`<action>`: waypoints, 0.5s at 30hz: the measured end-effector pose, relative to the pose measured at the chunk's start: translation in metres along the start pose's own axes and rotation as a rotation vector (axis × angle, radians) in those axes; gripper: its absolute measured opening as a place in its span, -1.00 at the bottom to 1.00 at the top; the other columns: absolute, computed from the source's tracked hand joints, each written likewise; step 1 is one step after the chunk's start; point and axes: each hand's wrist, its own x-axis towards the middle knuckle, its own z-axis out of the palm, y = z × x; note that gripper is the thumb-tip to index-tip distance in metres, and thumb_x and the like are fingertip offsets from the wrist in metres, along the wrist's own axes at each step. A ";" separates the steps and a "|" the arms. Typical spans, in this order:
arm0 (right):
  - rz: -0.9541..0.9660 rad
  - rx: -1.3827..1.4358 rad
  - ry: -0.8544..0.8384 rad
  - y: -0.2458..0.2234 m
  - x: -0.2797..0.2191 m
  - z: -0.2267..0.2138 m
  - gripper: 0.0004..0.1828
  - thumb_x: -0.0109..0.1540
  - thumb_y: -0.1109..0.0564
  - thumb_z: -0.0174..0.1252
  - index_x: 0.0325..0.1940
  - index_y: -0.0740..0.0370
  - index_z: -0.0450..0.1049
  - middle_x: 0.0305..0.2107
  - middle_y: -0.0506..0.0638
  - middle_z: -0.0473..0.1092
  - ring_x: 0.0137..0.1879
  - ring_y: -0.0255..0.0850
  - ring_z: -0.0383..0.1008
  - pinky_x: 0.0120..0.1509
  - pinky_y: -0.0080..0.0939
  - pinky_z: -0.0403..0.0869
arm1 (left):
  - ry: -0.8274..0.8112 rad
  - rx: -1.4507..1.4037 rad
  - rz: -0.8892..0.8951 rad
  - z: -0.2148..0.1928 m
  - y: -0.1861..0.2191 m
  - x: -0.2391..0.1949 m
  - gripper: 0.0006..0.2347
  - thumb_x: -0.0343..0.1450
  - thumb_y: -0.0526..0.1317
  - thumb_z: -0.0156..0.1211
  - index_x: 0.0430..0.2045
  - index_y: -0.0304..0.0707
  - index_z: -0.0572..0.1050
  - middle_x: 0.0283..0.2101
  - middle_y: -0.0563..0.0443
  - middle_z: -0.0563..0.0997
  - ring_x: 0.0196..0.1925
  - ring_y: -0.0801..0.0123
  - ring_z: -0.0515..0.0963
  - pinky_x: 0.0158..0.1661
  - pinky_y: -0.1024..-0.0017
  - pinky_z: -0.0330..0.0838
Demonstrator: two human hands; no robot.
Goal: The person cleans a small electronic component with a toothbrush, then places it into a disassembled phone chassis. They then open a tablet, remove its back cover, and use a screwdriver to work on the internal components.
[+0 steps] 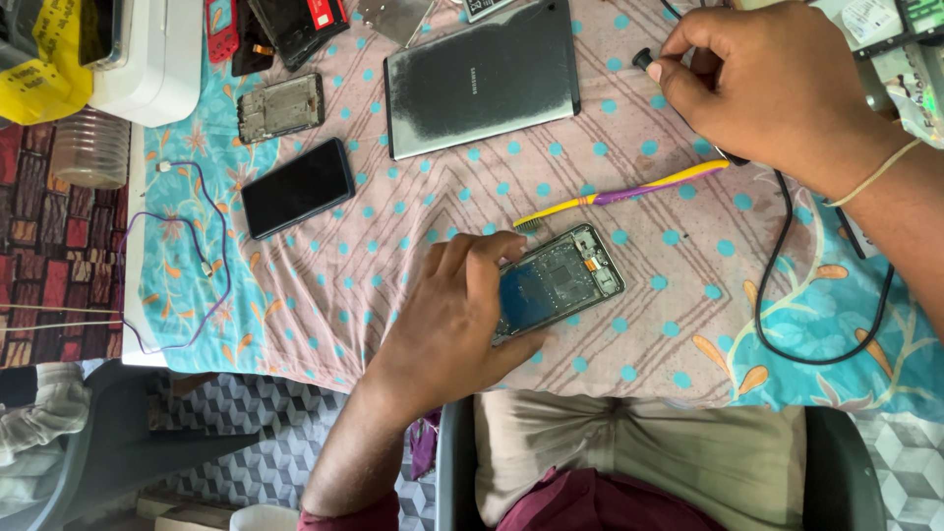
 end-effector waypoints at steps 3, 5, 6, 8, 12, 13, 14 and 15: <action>-0.019 -0.006 0.006 0.000 0.000 -0.002 -0.87 0.32 0.12 0.34 -0.23 0.23 0.62 -0.56 -0.01 0.50 -0.51 -0.18 0.51 -0.42 -0.19 0.43 | 0.011 0.020 -0.042 -0.006 -0.001 -0.009 -0.21 0.13 -0.01 0.54 0.12 -0.54 0.26 0.09 -0.34 0.45 0.12 -0.13 0.45 0.13 -0.01 0.30; -0.128 -0.078 0.144 0.003 -0.001 -0.003 -0.89 0.36 0.14 0.33 -0.21 0.21 0.61 -0.55 -0.05 0.49 -0.42 -0.25 0.53 -0.36 -0.27 0.44 | 0.006 0.051 -0.101 -0.008 -0.002 -0.013 -0.27 0.16 0.00 0.55 0.09 -0.47 0.29 0.06 -0.30 0.50 0.10 -0.11 0.49 0.10 0.00 0.31; -0.142 -0.081 0.184 0.006 -0.002 -0.004 -0.89 0.37 0.15 0.33 -0.21 0.22 0.60 -0.53 -0.06 0.48 -0.41 -0.26 0.53 -0.34 -0.29 0.43 | 0.003 0.064 -0.127 -0.009 -0.003 -0.014 -0.29 0.18 0.00 0.56 0.07 -0.44 0.31 0.05 -0.28 0.52 0.10 -0.09 0.50 0.08 0.01 0.31; -0.133 -0.044 0.236 0.010 -0.004 -0.001 -0.88 0.39 0.19 0.33 -0.21 0.26 0.57 -0.50 -0.06 0.49 -0.41 -0.27 0.52 -0.34 -0.29 0.42 | -0.002 0.047 -0.102 -0.009 -0.007 -0.015 -0.34 0.18 -0.05 0.54 0.05 -0.45 0.32 0.00 -0.28 0.55 0.07 -0.09 0.52 0.06 0.01 0.32; -0.207 -0.081 0.324 0.022 -0.002 0.000 -0.92 0.37 0.25 0.30 -0.20 0.25 0.52 -0.50 -0.08 0.49 -0.41 -0.30 0.52 -0.28 -0.34 0.42 | -0.031 0.035 -0.059 -0.008 -0.013 -0.008 -0.35 0.19 -0.09 0.53 0.06 -0.46 0.32 -0.06 -0.32 0.55 0.00 -0.11 0.51 0.07 0.03 0.34; -0.221 -0.101 0.342 0.024 -0.001 0.002 -0.91 0.36 0.25 0.30 -0.20 0.24 0.52 -0.51 -0.08 0.48 -0.41 -0.31 0.52 -0.28 -0.35 0.42 | -0.032 0.041 -0.026 -0.008 -0.015 -0.004 -0.35 0.20 -0.09 0.52 0.08 -0.47 0.32 -0.05 -0.33 0.54 0.02 -0.11 0.51 0.07 0.04 0.34; -0.209 -0.121 0.346 0.026 -0.001 0.003 -0.89 0.36 0.24 0.33 -0.21 0.24 0.52 -0.53 -0.08 0.48 -0.41 -0.29 0.52 -0.30 -0.34 0.42 | -0.033 0.046 0.008 -0.009 -0.016 0.000 -0.35 0.20 -0.10 0.52 0.09 -0.47 0.32 -0.04 -0.33 0.54 0.04 -0.11 0.51 0.07 0.04 0.34; -0.197 -0.128 0.342 0.028 -0.002 0.004 -0.89 0.37 0.24 0.34 -0.21 0.24 0.52 -0.54 -0.08 0.48 -0.41 -0.27 0.52 -0.31 -0.32 0.42 | -0.032 0.051 0.037 -0.010 -0.016 0.003 -0.35 0.21 -0.11 0.52 0.10 -0.47 0.32 -0.03 -0.33 0.54 0.06 -0.10 0.52 0.08 0.05 0.34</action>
